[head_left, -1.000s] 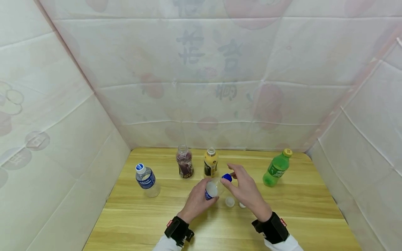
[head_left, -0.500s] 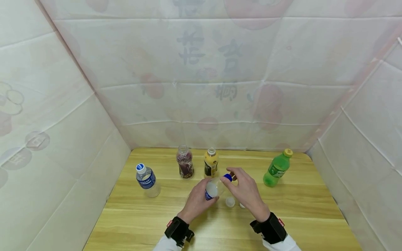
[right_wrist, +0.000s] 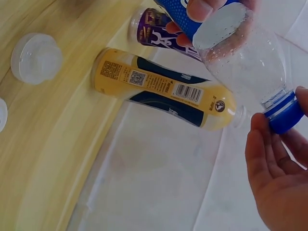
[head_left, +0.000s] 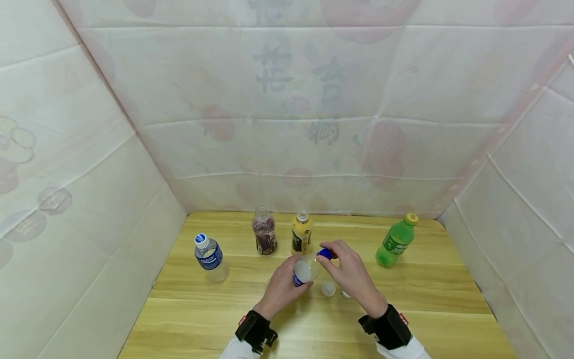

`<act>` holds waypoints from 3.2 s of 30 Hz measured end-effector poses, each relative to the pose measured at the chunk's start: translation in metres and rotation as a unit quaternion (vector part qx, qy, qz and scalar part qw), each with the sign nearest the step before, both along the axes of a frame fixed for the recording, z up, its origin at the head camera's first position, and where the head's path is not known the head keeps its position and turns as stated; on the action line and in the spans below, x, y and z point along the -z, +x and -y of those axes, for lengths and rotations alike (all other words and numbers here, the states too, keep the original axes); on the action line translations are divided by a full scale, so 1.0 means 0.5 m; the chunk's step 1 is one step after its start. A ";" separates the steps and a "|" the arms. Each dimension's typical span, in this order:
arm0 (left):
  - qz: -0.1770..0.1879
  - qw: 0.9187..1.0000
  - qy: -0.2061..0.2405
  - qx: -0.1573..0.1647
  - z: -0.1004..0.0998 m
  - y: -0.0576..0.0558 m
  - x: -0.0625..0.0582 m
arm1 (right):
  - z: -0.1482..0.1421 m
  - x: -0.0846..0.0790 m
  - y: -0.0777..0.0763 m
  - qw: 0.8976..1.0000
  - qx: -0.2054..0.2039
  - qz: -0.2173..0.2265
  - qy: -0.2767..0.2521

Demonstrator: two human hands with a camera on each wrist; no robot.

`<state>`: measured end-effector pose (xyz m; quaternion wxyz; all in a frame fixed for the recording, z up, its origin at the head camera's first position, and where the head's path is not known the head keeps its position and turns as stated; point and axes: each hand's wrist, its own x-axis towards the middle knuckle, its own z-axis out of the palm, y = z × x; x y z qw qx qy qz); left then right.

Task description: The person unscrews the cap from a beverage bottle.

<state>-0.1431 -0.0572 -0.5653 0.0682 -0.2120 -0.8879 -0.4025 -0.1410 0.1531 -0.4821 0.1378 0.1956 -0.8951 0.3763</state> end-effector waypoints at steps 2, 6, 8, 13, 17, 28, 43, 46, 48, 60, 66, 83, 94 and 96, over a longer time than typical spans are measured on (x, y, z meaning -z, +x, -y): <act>0.003 1.000 0.000 -0.001 0.000 0.000 -0.001 | -0.002 0.000 -0.002 1.000 -0.015 -0.007 -0.002; -0.004 1.000 0.000 -0.001 0.000 0.001 -0.001 | -0.007 0.001 -0.004 0.999 -0.044 -0.017 -0.010; -0.010 1.000 0.001 -0.001 0.000 0.001 0.000 | -0.009 0.001 -0.004 0.998 -0.056 -0.021 -0.012; -0.010 1.000 -0.001 0.000 -0.002 0.000 0.002 | -0.017 0.005 -0.005 0.996 -0.079 -0.034 -0.011; -0.002 1.000 -0.001 0.002 -0.004 0.001 0.000 | -0.020 0.005 -0.004 0.996 -0.082 -0.030 -0.011; -0.006 1.000 -0.007 0.003 -0.009 0.001 -0.006 | -0.004 0.003 0.001 0.998 0.036 -0.002 0.055; -0.005 1.000 -0.009 0.003 -0.009 0.000 -0.006 | -0.014 -0.003 0.002 0.999 -0.004 -0.018 0.047; -0.006 1.000 -0.011 0.001 -0.008 0.001 -0.003 | -0.018 -0.008 0.003 0.999 -0.031 -0.008 0.035; -0.005 1.000 -0.012 0.000 -0.006 0.001 -0.002 | -0.020 -0.010 0.003 0.998 -0.050 -0.006 0.025; -0.007 1.000 -0.008 0.002 0.000 -0.002 0.001 | -0.027 -0.010 0.001 0.993 -0.108 -0.030 0.040; -0.002 1.000 0.001 -0.003 0.005 -0.001 0.002 | -0.030 -0.012 0.003 0.994 -0.106 -0.016 0.033; 0.032 0.999 0.033 -0.022 0.019 -0.002 -0.002 | -0.110 0.055 0.016 0.998 0.004 0.029 0.050; 0.045 0.998 0.034 -0.029 0.024 -0.001 0.000 | -0.162 0.129 0.021 0.993 0.050 0.070 0.085; 0.046 0.998 0.034 -0.030 0.025 -0.002 0.000 | -0.167 0.140 0.021 0.991 0.053 0.076 0.092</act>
